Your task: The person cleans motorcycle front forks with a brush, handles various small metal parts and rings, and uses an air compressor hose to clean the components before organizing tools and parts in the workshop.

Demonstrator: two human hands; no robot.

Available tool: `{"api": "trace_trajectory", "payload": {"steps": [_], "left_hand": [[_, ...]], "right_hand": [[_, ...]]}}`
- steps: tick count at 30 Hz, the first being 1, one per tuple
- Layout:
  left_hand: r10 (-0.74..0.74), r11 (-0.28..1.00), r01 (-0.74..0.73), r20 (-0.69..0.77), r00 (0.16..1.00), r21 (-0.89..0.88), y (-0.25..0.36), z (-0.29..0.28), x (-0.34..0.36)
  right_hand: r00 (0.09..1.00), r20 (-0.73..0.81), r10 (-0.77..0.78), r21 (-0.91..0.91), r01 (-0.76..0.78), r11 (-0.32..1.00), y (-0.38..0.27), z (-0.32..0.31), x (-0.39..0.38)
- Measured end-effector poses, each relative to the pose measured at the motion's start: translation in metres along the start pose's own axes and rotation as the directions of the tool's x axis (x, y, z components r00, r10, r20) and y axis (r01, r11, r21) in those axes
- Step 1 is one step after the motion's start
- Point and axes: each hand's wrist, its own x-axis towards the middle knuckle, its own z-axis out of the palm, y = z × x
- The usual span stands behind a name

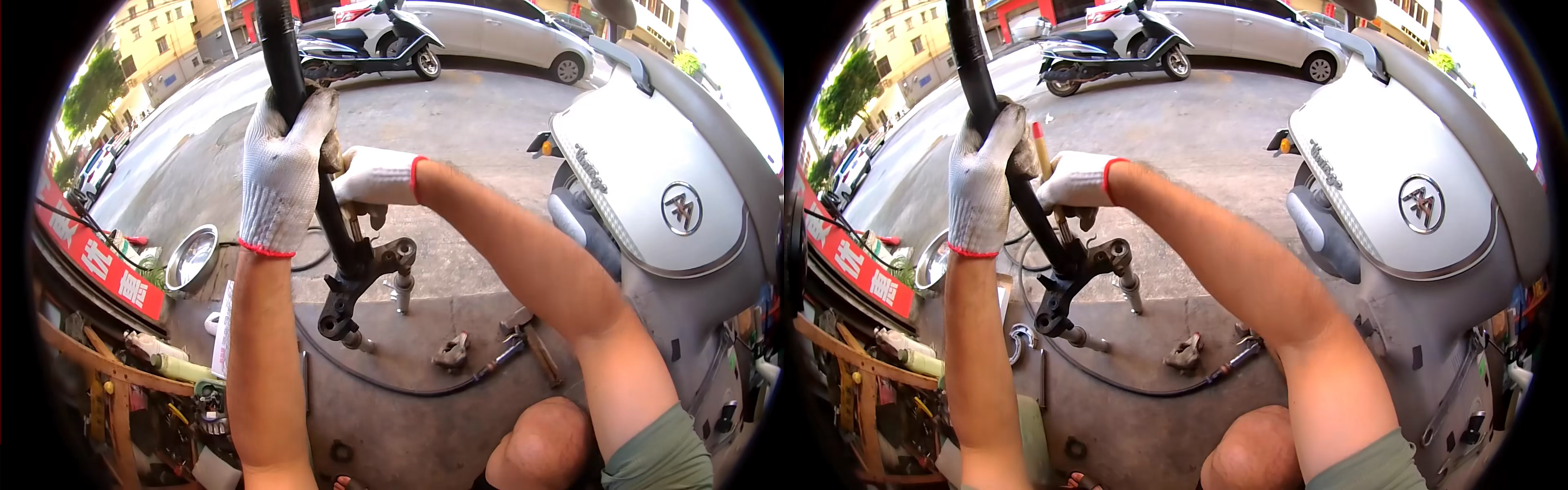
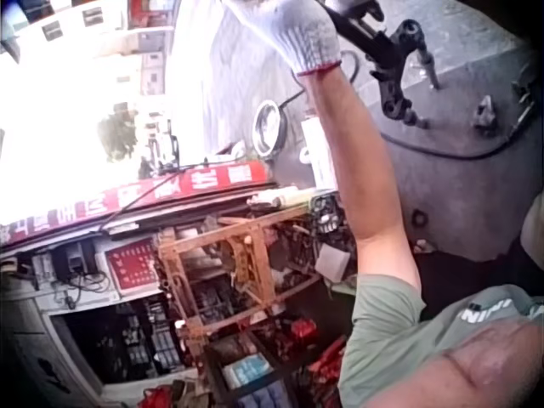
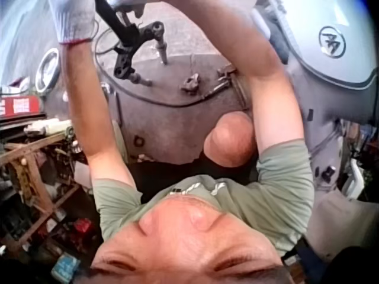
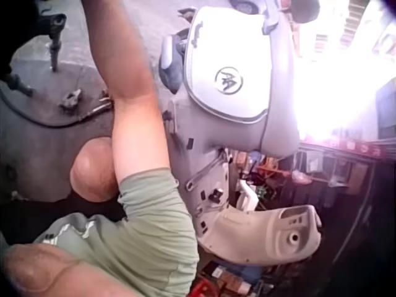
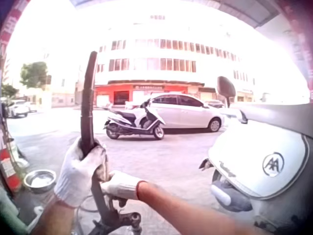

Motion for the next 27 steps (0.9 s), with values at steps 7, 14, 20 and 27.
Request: {"api": "trace_trajectory", "payload": {"steps": [7,14,20,27], "left_hand": [[0.036,0.999,-0.038,0.041,0.999,0.031,0.001,-0.001,0.008],[-0.001,0.997,0.003,-0.026,1.0,0.073,-0.007,-0.003,-0.005],[-0.004,0.998,0.006,-0.023,1.0,0.066,-0.003,0.005,-0.001],[-0.041,0.996,0.04,0.004,0.999,0.077,-0.002,0.003,-0.001]], "right_hand": [[0.989,0.115,-0.093,-0.098,0.104,0.99,-0.002,0.006,0.035],[0.981,0.188,0.038,-0.142,-0.011,0.99,-0.006,0.003,0.02],[0.921,-0.198,-0.336,-0.3,0.27,0.915,0.02,0.019,0.008],[1.0,0.008,-0.024,-0.155,0.025,0.988,-0.005,0.006,-0.005]]}}
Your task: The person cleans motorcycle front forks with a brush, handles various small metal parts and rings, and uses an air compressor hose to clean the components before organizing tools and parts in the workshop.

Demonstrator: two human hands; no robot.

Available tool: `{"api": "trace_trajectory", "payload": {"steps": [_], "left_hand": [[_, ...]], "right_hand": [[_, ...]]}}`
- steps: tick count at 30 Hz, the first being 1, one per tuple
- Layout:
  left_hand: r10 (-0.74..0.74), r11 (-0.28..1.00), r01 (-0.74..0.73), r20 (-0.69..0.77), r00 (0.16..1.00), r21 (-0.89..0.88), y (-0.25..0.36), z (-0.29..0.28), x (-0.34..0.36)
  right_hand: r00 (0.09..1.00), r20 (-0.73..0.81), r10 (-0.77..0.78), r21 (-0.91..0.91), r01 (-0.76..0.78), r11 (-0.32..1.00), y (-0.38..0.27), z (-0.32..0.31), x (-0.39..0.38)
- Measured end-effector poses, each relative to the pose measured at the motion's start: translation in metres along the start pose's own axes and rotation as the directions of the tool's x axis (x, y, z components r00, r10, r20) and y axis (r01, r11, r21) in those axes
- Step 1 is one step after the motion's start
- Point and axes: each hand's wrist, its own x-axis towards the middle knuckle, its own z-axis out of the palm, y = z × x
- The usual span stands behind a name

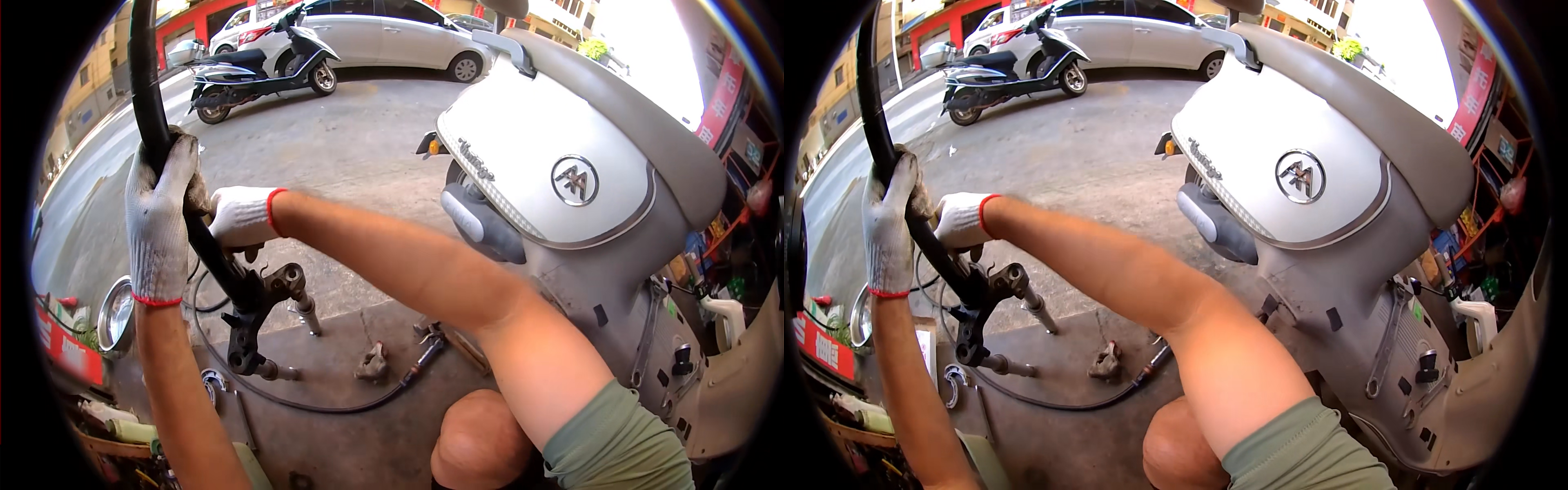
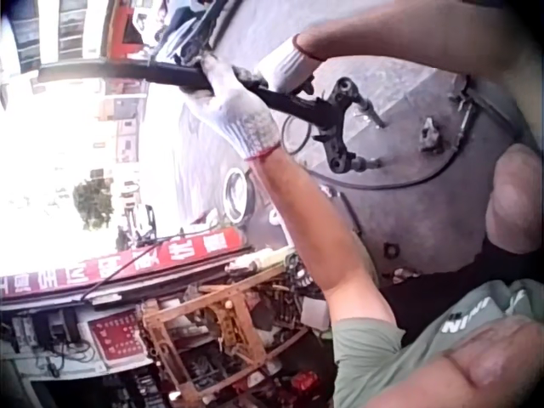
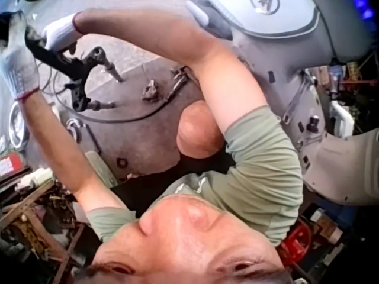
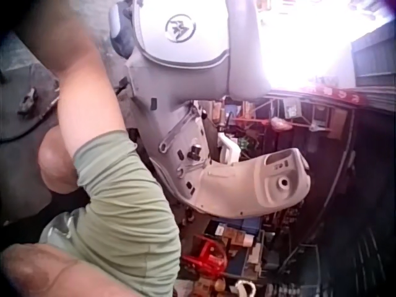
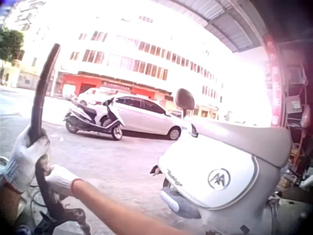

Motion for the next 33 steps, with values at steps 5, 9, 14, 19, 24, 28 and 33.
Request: {"api": "trace_trajectory", "payload": {"steps": [5,9,14,19,24,28,33], "left_hand": [[0.05,0.999,-0.049,-0.013,0.999,0.022,-0.006,-0.002,0.004],[0.034,0.999,-0.033,-0.017,0.999,0.031,0.0,-0.003,-0.002],[0.04,0.999,-0.04,0.001,0.999,0.03,-0.003,-0.005,0.001],[0.054,0.998,-0.054,-0.003,0.999,-0.013,-0.004,-0.002,0.001],[0.063,0.998,-0.063,-0.017,0.998,0.008,-0.002,0.003,-0.003],[0.085,0.996,-0.083,0.049,0.995,-0.039,0.002,-0.003,0.001],[0.093,0.996,-0.092,0.069,0.993,-0.01,0.003,-0.003,-0.002]], "right_hand": [[0.899,-0.313,-0.306,-0.272,0.223,0.936,0.021,0.019,0.009],[1.0,-0.012,0.004,0.07,-0.003,0.998,0.005,0.0,-0.002],[0.949,-0.252,-0.188,-0.184,0.144,0.972,0.006,0.019,-0.002],[0.998,-0.067,0.018,0.145,-0.008,0.989,0.01,0.0,-0.008],[0.959,-0.179,-0.219,-0.268,0.167,0.949,0.025,0.017,0.012],[0.99,-0.132,0.046,0.072,-0.037,0.997,-0.001,0.006,-0.01],[0.969,-0.131,-0.21,-0.237,0.175,0.955,0.022,0.017,0.015]]}}
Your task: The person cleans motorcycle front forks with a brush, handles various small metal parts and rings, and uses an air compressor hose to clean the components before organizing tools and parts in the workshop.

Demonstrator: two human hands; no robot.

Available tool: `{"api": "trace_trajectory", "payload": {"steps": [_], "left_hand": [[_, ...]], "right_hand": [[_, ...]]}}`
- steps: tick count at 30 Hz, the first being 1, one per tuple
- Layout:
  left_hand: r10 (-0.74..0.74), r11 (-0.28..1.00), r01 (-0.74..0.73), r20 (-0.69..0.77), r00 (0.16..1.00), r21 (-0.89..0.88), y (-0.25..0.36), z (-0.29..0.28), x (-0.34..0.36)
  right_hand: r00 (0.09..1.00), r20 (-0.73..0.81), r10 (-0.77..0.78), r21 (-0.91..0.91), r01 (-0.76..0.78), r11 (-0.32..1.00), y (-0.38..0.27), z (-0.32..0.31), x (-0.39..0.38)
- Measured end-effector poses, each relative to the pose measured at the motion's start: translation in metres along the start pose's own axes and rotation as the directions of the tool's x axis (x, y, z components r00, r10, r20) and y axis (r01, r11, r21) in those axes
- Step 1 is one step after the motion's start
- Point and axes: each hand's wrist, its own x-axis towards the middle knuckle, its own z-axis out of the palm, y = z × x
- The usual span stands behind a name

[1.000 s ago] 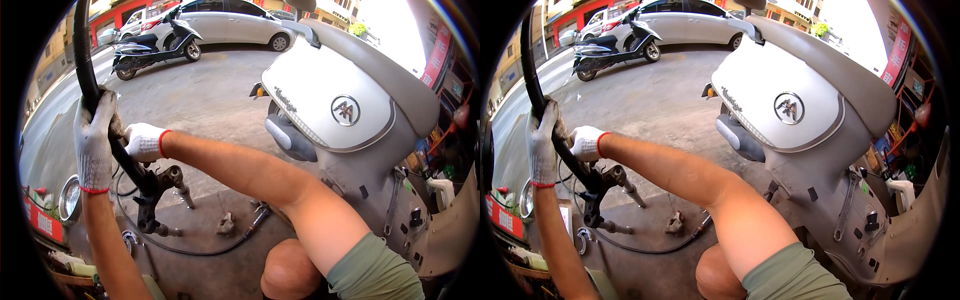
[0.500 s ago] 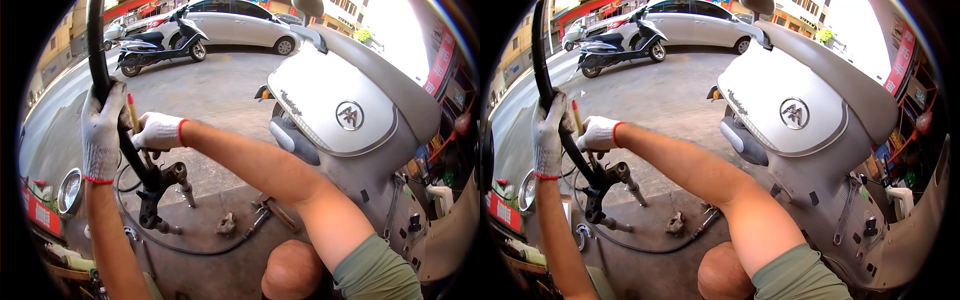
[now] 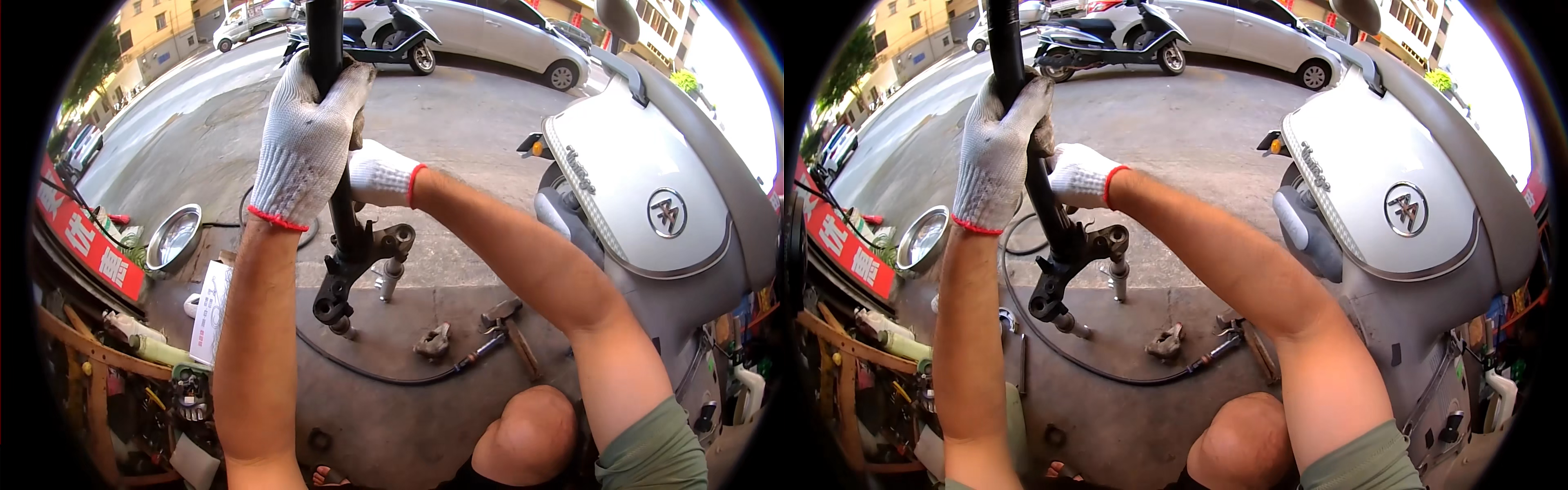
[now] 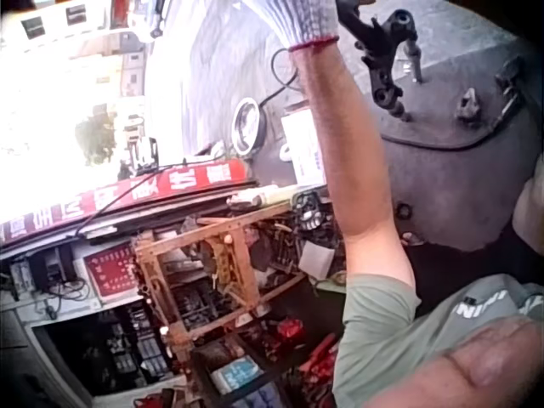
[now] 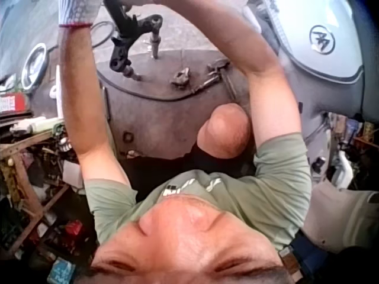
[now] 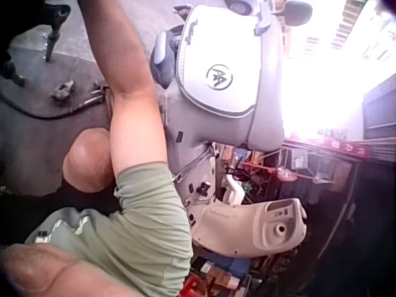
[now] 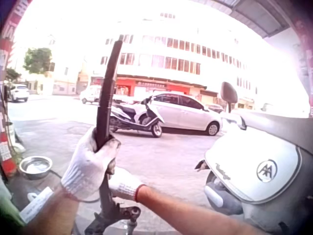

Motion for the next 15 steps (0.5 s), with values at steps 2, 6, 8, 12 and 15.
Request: {"api": "trace_trajectory", "payload": {"steps": [2,6,8,12,15], "left_hand": [[-0.012,1.0,0.011,-0.025,1.0,-0.006,-0.003,0.006,0.003],[0.015,0.998,-0.014,-0.01,1.0,0.055,-0.012,0.001,0.005],[-0.013,0.994,0.018,-0.052,0.999,0.112,-0.015,-0.016,0.005],[-0.039,0.999,0.037,-0.075,0.996,-0.028,-0.017,-0.002,0.004],[-0.015,0.998,0.02,-0.079,0.997,0.057,-0.009,0.003,0.004]], "right_hand": [[0.941,-0.245,-0.233,-0.315,0.15,0.937,0.017,0.0,0.001],[0.955,-0.26,0.143,0.329,-0.051,0.943,0.006,-0.011,-0.017],[0.963,-0.238,0.129,0.381,-0.029,0.924,-0.006,-0.009,-0.016],[0.972,-0.169,0.162,0.254,-0.116,0.96,0.002,-0.002,-0.015],[0.981,-0.195,-0.003,-0.037,-0.005,0.999,-0.009,-0.007,-0.012]]}}
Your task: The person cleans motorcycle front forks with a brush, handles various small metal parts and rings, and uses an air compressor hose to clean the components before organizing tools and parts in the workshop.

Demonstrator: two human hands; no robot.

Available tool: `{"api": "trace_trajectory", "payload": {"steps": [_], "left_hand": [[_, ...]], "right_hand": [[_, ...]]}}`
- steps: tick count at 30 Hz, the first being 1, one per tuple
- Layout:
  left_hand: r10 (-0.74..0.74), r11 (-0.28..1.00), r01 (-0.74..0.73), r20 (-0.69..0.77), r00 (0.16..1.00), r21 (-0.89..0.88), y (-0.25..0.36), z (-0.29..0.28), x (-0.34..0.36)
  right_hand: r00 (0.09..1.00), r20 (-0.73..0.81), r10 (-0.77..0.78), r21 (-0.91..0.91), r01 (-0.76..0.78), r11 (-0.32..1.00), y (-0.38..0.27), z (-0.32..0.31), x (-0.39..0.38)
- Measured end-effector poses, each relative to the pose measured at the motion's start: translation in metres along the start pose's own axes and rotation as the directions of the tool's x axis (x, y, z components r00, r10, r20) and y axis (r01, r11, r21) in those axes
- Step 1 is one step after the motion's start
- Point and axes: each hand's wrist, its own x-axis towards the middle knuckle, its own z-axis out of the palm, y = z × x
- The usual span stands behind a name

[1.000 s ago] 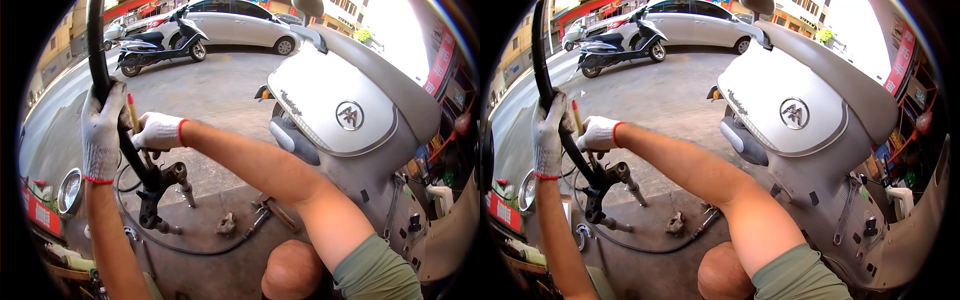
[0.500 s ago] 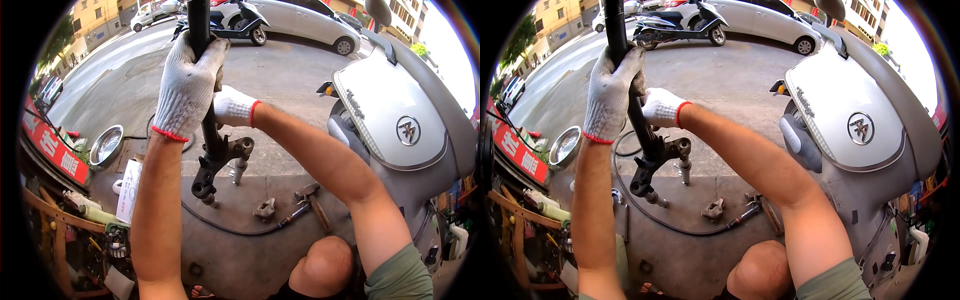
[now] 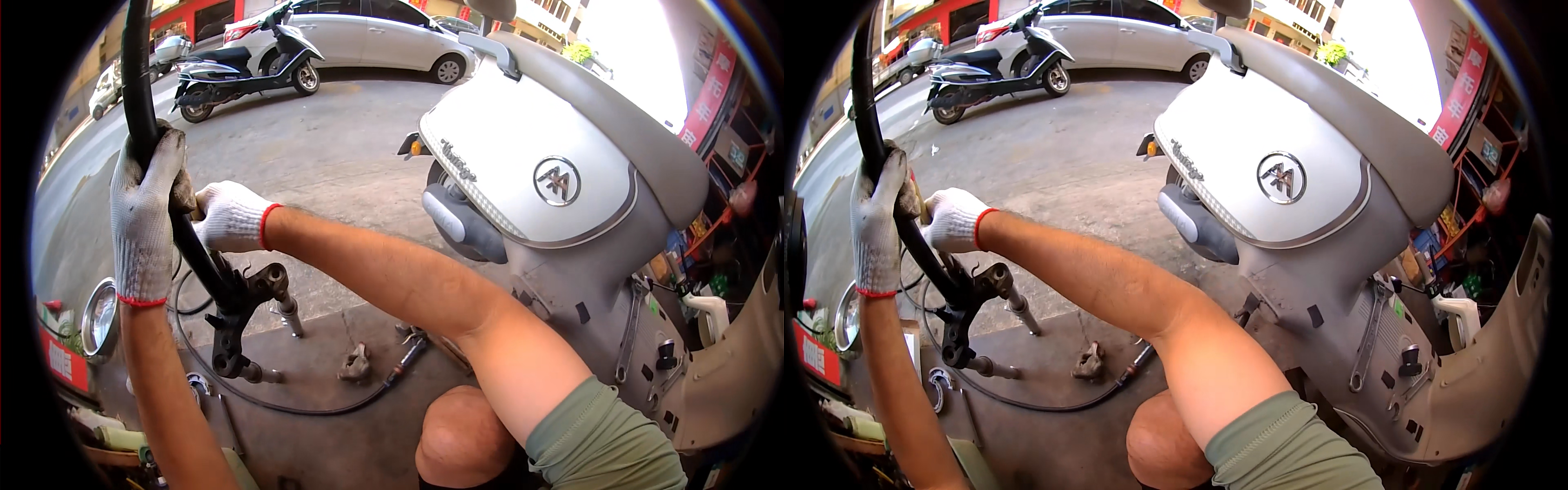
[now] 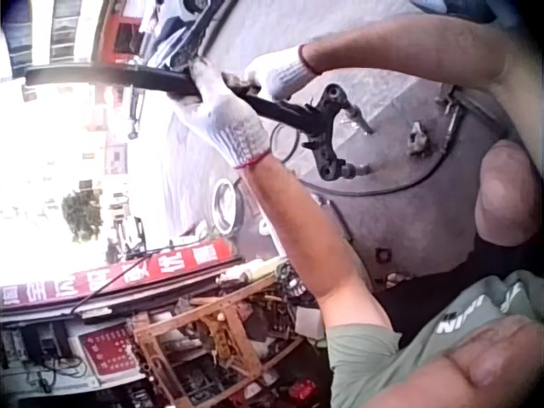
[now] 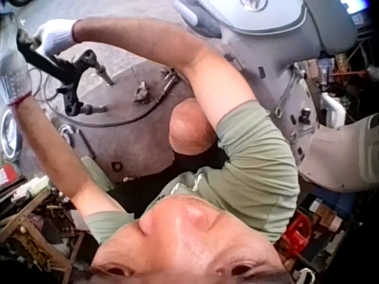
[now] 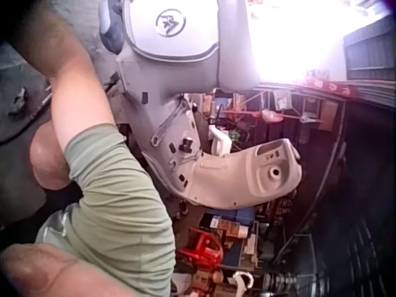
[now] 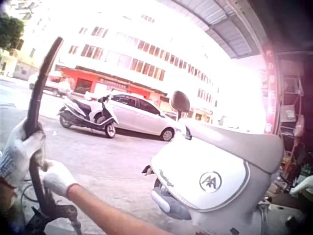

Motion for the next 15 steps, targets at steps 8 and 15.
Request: {"api": "trace_trajectory", "payload": {"steps": [8,15], "left_hand": [[-0.023,1.0,0.023,-0.013,1.0,0.002,-0.004,-0.003,0.0],[-0.017,0.998,0.018,0.018,1.0,-0.066,-0.003,-0.004,-0.001]], "right_hand": [[1.0,-0.012,0.027,-0.111,-0.029,0.993,-0.001,0.004,0.004],[0.993,0.053,0.103,0.165,-0.111,0.98,-0.003,0.002,-0.005]]}}
